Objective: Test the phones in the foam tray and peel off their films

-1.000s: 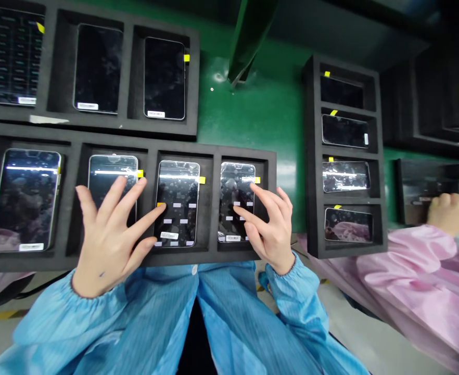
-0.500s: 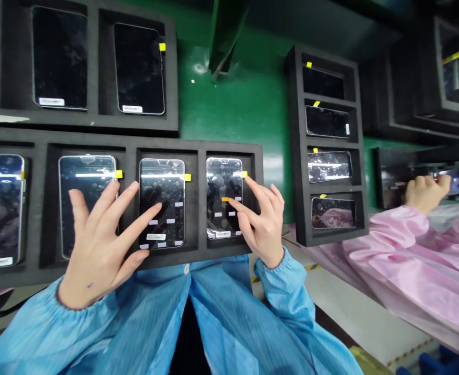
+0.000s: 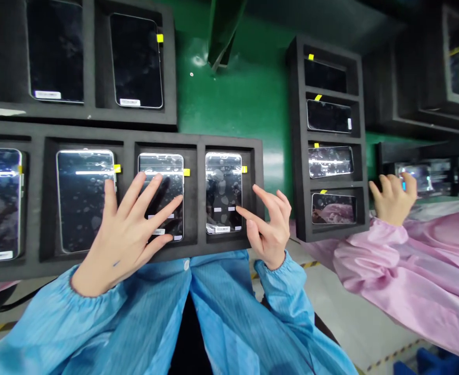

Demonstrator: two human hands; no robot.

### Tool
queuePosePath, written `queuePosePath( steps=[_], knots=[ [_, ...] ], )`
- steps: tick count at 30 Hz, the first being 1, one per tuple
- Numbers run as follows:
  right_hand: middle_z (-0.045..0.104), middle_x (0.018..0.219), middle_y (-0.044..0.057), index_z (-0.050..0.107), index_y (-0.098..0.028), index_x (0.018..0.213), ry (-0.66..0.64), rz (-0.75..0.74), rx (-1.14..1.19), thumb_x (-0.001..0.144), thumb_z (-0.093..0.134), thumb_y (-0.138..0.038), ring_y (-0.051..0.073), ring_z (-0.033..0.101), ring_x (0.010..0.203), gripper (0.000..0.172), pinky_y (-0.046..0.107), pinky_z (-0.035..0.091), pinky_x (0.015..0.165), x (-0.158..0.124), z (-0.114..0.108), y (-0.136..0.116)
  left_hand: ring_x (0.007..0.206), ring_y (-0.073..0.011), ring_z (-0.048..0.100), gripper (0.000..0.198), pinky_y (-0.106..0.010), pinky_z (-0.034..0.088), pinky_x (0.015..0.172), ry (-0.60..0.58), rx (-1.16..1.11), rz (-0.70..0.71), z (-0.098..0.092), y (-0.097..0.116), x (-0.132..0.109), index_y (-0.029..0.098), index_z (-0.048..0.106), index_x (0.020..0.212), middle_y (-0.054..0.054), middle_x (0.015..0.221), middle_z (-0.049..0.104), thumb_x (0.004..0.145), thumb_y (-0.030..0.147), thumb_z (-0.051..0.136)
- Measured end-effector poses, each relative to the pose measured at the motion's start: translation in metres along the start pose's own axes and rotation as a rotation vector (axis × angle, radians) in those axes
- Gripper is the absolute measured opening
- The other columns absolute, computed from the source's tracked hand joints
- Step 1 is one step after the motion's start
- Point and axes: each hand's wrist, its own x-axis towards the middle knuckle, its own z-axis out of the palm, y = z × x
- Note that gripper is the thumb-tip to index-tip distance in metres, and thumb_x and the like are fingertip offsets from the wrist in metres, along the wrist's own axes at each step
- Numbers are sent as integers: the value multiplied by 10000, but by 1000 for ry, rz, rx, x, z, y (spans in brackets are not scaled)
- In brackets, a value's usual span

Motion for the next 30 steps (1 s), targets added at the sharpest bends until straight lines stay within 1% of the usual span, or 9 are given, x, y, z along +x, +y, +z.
queuePosePath(
  steps=[2,6,8,13,16,20,24,26,30],
  knots=[
    [549,1413,15,762,-277,971,1,-22,7,946,431,-243,230,569,1169,333,500,385,1111,-1,0,0,1527,-357,66,615,-676,22,1201,10,-12,-6,-1,0,1,420,152,1507,-18,1648,-20,952,426,417],
    [556,1408,24,749,-288,1005,-118,-55,-17,953,439,-255,216,549,1200,316,494,373,1125,1,-1,0,1527,-331,108,535,-653,-6,1216,177,-62,26,-2,-5,-9,408,215,1504,-2,1649,59,973,453,267],
    [548,1421,26,742,-294,1018,-168,-72,-22,956,435,-258,213,537,1215,315,495,360,1134,5,-1,-2,1521,-319,141,521,-638,-10,1226,232,-81,28,-2,-8,-17,421,261,1489,14,1643,111,971,466,225],
    [489,1481,60,699,-288,1132,-274,-204,6,966,449,-312,222,492,1262,301,515,302,1166,15,0,-11,1513,-302,179,500,-627,-2,1234,243,-86,44,-1,-11,-30,455,290,1468,39,1636,147,972,468,222],
    [484,1483,75,697,-271,1120,-314,-207,16,967,469,-314,228,485,1276,278,521,284,1175,17,2,-13,1521,-302,157,503,-632,-3,1233,209,-59,74,2,-10,-29,438,288,1473,24,1639,130,973,459,243],
    [506,1452,106,698,-244,1118,-262,-196,56,970,455,-300,235,504,1255,290,523,307,1159,16,2,-12,1525,-314,134,516,-601,-31,1242,189,-13,115,7,-11,-26,382,349,1465,1,1636,138,960,479,313],
    [527,1422,103,711,-236,1101,-187,-182,88,970,435,-284,241,538,1202,309,518,343,1134,12,1,-10,1519,-290,178,514,-601,-14,1239,284,-25,83,7,-13,-30,352,389,1450,-43,1618,217,977,498,249],
    [528,1422,92,719,-235,1085,-163,-183,98,967,433,-278,246,545,1191,312,515,347,1132,11,1,-9,1514,-273,198,496,-597,-14,1239,327,-20,44,7,-15,-35,362,412,1433,-37,1606,258,982,493,253],
    [517,1438,72,724,-240,1068,-139,-199,122,970,417,-280,245,548,1193,325,517,354,1124,9,2,-9,1507,-275,217,459,-623,-22,1229,300,-31,-12,5,-18,-43,410,428,1410,-6,1602,273,983,488,278]
  ],
)
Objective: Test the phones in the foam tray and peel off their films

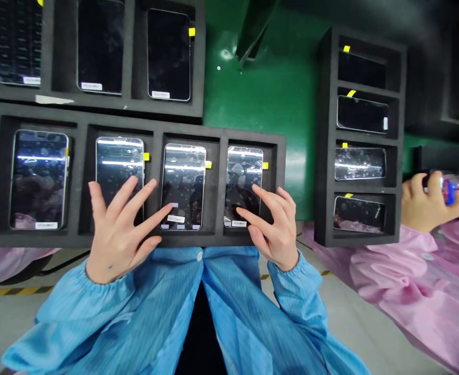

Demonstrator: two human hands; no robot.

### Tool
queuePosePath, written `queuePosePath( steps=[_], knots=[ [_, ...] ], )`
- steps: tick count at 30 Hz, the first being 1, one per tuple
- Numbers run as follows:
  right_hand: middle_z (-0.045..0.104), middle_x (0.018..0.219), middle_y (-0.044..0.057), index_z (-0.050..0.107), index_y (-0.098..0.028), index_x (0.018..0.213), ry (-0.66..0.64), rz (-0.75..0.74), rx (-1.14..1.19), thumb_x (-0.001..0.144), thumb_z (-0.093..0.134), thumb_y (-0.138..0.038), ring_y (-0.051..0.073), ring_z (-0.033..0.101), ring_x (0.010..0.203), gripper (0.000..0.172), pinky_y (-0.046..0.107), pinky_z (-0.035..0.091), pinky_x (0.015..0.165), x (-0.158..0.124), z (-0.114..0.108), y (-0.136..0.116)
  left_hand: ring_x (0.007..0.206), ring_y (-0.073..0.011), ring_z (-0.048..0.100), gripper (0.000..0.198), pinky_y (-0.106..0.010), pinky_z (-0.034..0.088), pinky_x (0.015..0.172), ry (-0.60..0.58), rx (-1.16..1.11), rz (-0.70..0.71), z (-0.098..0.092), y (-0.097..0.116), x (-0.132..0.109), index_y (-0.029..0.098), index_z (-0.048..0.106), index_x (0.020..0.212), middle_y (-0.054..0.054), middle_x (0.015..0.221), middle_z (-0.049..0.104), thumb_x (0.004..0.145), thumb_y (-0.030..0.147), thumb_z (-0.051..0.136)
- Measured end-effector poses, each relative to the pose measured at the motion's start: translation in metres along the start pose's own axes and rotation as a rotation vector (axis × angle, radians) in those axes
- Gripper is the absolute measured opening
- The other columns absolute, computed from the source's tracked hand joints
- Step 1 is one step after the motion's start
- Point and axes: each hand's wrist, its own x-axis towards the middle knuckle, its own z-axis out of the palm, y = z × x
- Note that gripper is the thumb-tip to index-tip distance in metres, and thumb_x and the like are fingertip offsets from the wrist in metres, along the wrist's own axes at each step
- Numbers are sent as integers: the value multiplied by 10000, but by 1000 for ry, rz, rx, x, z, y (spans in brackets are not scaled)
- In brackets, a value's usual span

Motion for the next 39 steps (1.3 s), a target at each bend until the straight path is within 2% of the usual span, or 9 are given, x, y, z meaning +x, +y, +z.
queuePosePath(
  steps=[4,8,13,20,24,26,31,34,39],
  knots=[
    [552,1407,52,731,-264,1012,-39,-101,60,961,412,-277,225,554,1179,323,518,371,1109,2,0,-4,1514,-294,183,463,-639,-5,1228,25,-87,-100,-6,0,1,445,408,1413,39,1616,224,976,508,269],
    [610,1346,57,741,-257,980,-112,-181,83,935,438,-249,217,558,1166,307,510,354,1121,6,1,-8,1531,-329,80,570,-669,16,1224,-70,-132,-230,-11,2,7,430,357,1448,21,1629,162,909,370,532],
    [623,1323,78,744,-231,966,-82,-181,100,922,437,-227,225,565,1149,309,504,371,1104,5,1,-7,1530,-358,12,706,-681,41,1214,-194,-121,-204,-12,-1,16,286,327,1485,-102,1635,98,846,335,623],
    [618,1331,81,733,-231,931,-49,-157,83,902,451,-214,225,568,1145,284,503,382,1090,0,0,-4,1526,-380,11,966,-721,106,1179,-321,-48,-230,-12,-9,26,296,243,1512,-125,1641,32,711,334,784],
    [634,1316,80,728,-237,933,-65,-169,82,885,466,-202,215,562,1166,269,498,370,1101,1,0,-3,1512,-432,25,1214,-768,89,1145,-287,-3,-237,-13,-11,30,303,188,1526,-147,1637,27,547,343,903],
    [633,1324,78,728,-238,952,-80,-174,80,880,474,-197,212,559,1175,267,498,359,1111,1,0,-4,1516,-420,8,1140,-752,45,1160,-220,-8,-193,-14,-8,30,318,213,1520,-113,1643,18,596,400,876],
    [604,1371,72,725,-237,998,-127,-166,64,888,480,-198,214,559,1174,271,497,373,1106,-1,-1,-3,1540,-257,52,579,-573,-46,1248,-44,-93,111,-13,0,19,423,377,1435,42,1638,138,889,453,565],
    [564,1415,59,735,-235,971,-54,-141,79,903,456,-206,223,568,1150,288,503,395,1088,-6,-4,0,1534,-230,113,501,-562,-31,1260,-62,-116,220,-9,0,6,421,392,1426,45,1619,209,933,433,480],
    [499,1480,32,754,-225,941,-1,-112,74,909,458,-216,243,586,1116,298,520,420,1058,-17,-9,7,1521,-259,177,488,-609,22,1254,-166,-128,220,-6,-3,-2,406,399,1427,27,1598,247,945,472,444]
  ],
)
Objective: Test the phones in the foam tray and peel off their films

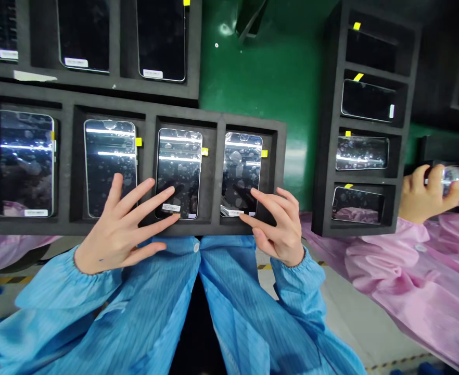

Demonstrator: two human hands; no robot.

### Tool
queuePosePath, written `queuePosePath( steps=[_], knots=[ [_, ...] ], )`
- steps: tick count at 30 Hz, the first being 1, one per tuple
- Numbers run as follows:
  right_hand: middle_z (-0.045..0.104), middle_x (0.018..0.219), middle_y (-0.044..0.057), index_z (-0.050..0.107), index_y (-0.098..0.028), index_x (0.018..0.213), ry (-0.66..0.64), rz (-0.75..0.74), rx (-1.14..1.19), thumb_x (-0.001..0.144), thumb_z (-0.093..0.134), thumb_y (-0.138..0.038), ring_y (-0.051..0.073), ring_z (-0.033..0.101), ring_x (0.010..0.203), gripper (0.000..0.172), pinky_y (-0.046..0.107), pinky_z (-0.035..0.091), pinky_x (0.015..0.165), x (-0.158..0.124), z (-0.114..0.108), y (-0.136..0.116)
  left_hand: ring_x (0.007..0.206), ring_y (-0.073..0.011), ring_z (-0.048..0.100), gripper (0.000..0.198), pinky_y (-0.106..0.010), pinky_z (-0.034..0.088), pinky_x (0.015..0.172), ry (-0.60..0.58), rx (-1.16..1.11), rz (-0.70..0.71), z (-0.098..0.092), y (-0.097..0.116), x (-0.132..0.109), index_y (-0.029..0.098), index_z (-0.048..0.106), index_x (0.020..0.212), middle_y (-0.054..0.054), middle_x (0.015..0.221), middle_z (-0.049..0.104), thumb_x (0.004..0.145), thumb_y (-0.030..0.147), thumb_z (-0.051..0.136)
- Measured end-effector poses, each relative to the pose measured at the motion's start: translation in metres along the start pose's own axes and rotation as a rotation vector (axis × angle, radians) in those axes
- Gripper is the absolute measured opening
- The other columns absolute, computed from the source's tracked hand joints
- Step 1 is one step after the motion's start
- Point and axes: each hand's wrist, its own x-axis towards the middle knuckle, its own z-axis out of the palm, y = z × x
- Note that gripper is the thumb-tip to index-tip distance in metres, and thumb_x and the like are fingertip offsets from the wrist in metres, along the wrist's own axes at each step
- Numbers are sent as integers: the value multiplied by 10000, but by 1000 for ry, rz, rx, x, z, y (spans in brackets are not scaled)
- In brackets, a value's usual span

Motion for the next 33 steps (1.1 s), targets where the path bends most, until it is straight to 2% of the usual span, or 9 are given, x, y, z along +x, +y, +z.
queuePosePath(
  steps=[5,9,12,15,22,29,33],
  knots=[
    [514,1467,1,762,-254,938,28,14,-12,923,446,-239,244,604,1093,317,522,437,1043,-3,-4,1,1523,-253,171,513,-568,4,1266,34,-9,90,1,2,9,351,396,1445,-5,1595,247,959,507,349],
    [515,1467,-2,760,-250,907,41,19,-23,924,440,-238,236,607,1078,322,519,445,1032,-4,-6,0,1522,-278,161,543,-590,-2,1256,-9,-14,156,4,6,16,301,411,1445,-30,1596,240,956,525,335],
    [523,1457,-11,755,-262,896,39,36,-47,926,431,-246,228,604,1077,325,517,451,1027,-6,-7,0,1523,-293,153,565,-604,11,1247,-61,-23,132,5,6,17,309,408,1447,-33,1599,239,946,561,333],
    [551,1425,11,750,-255,902,40,41,-66,928,425,-246,222,597,1088,326,510,448,1032,-9,-8,2,1522,-287,163,588,-598,24,1248,-101,-71,50,6,6,17,361,342,1471,-3,1610,217,936,603,309],
    [580,1393,29,742,-248,899,-3,25,-97,893,455,-221,219,589,1092,289,492,440,1043,-9,-7,3,1526,-271,151,587,-524,22,1268,30,-65,90,6,3,18,343,306,1491,-18,1633,158,939,543,299],
    [591,1390,27,750,-256,957,-81,8,-78,912,445,-241,218,568,1129,309,487,429,1065,-4,0,-2,1530,-243,137,571,-506,16,1274,87,-44,87,7,1,19,345,331,1482,-14,1634,167,936,509,303],
    [538,1440,7,756,-276,986,16,60,-54,926,433,-267,227,579,1116,329,491,445,1051,-7,-2,-1,1525,-243,157,560,-508,28,1274,125,-43,63,8,2,16,342,353,1474,-23,1628,189,940,491,275]
  ],
)
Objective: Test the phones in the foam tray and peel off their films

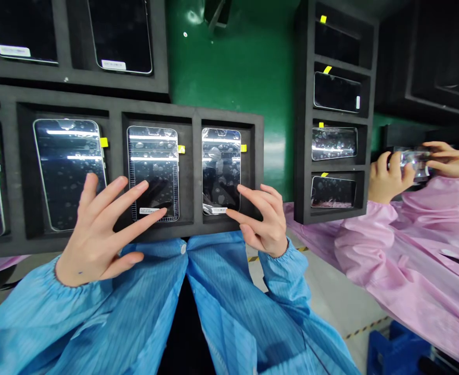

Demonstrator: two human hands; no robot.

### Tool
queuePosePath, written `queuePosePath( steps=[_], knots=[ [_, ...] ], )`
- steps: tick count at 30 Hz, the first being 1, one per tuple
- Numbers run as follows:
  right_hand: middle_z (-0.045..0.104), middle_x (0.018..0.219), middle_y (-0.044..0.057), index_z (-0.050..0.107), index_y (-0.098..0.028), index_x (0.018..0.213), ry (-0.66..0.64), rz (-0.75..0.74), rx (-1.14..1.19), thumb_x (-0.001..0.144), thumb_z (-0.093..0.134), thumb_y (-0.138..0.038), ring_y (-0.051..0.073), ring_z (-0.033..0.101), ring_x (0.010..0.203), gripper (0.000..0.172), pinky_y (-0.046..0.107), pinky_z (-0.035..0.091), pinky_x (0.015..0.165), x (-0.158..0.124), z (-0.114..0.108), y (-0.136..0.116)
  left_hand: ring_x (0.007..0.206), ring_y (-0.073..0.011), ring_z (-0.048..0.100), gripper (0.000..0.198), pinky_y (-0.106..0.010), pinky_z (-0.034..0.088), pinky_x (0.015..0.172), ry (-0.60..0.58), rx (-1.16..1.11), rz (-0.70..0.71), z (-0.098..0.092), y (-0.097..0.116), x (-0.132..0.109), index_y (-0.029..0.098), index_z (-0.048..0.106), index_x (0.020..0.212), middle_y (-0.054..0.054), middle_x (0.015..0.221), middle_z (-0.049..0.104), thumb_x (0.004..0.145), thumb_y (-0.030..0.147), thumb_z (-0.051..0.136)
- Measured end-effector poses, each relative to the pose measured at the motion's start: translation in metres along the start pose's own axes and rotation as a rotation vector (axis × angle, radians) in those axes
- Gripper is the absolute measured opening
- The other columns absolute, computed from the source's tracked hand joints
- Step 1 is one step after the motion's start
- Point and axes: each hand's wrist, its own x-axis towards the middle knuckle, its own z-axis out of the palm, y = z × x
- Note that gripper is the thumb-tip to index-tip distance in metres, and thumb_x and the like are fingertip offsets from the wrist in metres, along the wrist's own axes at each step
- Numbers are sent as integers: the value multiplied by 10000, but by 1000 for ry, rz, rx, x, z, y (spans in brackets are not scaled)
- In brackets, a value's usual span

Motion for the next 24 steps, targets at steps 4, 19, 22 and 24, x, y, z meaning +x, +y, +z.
queuePosePath(
  steps=[4,19,22,24],
  knots=[
    [528,1443,0,761,-276,967,101,62,-4,950,394,-266,229,591,1099,367,492,457,1026,0,-2,0,1517,-232,177,543,-513,51,1271,42,11,-45,0,0,-2,356,379,1459,-14,1622,214,949,477,238],
    [522,1440,37,720,-278,1089,-27,177,-56,975,395,-286,245,531,1227,345,502,426,1076,16,-2,4,1487,-281,253,523,-627,149,1241,110,70,-144,-2,0,0,416,403,1430,45,1607,249,945,476,217],
    [451,1498,69,678,-249,1178,-79,218,-92,989,409,-298,262,454,1323,332,497,393,1106,38,-1,16,1443,-371,301,479,-805,266,1062,164,117,-181,-15,-2,10,409,486,1366,77,1590,279,963,505,247],
    [421,1520,81,657,-242,1202,-118,207,-104,990,427,-316,269,431,1345,322,501,378,1116,56,1,23,1417,-398,301,466,-745,358,789,176,159,-227,-29,-3,19,337,527,1302,73,1580,287,1002,504,212]
  ],
)
